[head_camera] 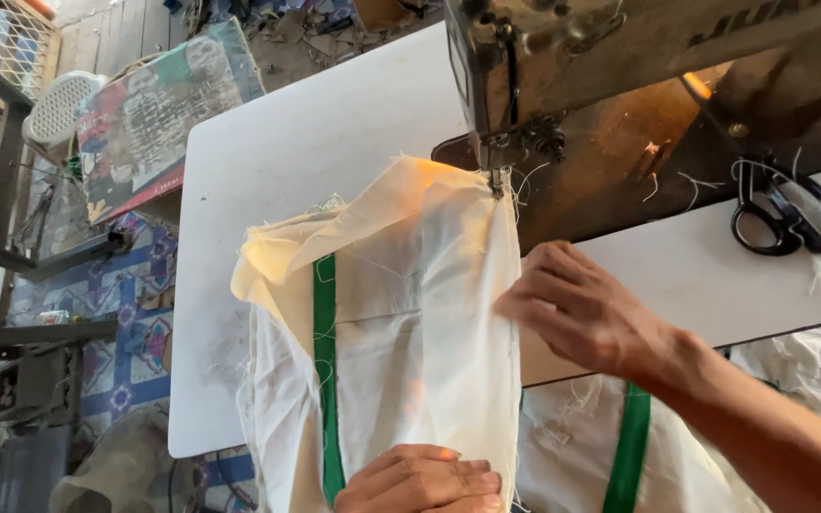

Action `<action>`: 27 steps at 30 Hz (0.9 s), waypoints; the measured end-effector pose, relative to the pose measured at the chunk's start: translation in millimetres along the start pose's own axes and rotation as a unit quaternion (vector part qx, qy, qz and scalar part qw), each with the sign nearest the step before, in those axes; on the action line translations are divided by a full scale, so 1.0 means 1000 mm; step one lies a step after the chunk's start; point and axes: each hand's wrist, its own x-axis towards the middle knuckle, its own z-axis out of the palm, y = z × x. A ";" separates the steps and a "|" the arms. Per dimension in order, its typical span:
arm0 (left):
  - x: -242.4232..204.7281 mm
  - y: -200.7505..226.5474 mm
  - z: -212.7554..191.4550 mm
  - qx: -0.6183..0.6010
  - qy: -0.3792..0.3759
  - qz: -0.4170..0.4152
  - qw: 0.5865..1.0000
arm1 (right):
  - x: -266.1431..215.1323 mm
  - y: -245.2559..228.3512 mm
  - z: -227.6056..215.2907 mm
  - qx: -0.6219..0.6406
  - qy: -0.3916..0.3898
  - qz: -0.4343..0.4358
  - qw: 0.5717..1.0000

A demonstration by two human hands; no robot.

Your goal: Sewing and assembling a white fabric tote bag with green handles using an industrial sewing machine.

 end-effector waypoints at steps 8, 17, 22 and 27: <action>0.056 -0.016 -0.002 -0.224 -0.387 -0.014 0.894 | -0.030 -0.011 0.012 -0.040 -0.039 0.090 0.994; 0.050 -0.163 0.070 0.075 -0.232 0.075 0.967 | -0.023 -0.006 0.003 -0.046 -0.006 0.058 0.997; 0.041 -0.176 0.031 0.221 -0.297 0.038 0.928 | -0.033 -0.004 0.012 -0.006 -0.088 0.038 0.995; 0.038 -0.162 0.002 0.237 -0.310 0.013 0.921 | -0.046 -0.009 0.005 -0.074 -0.153 0.067 0.983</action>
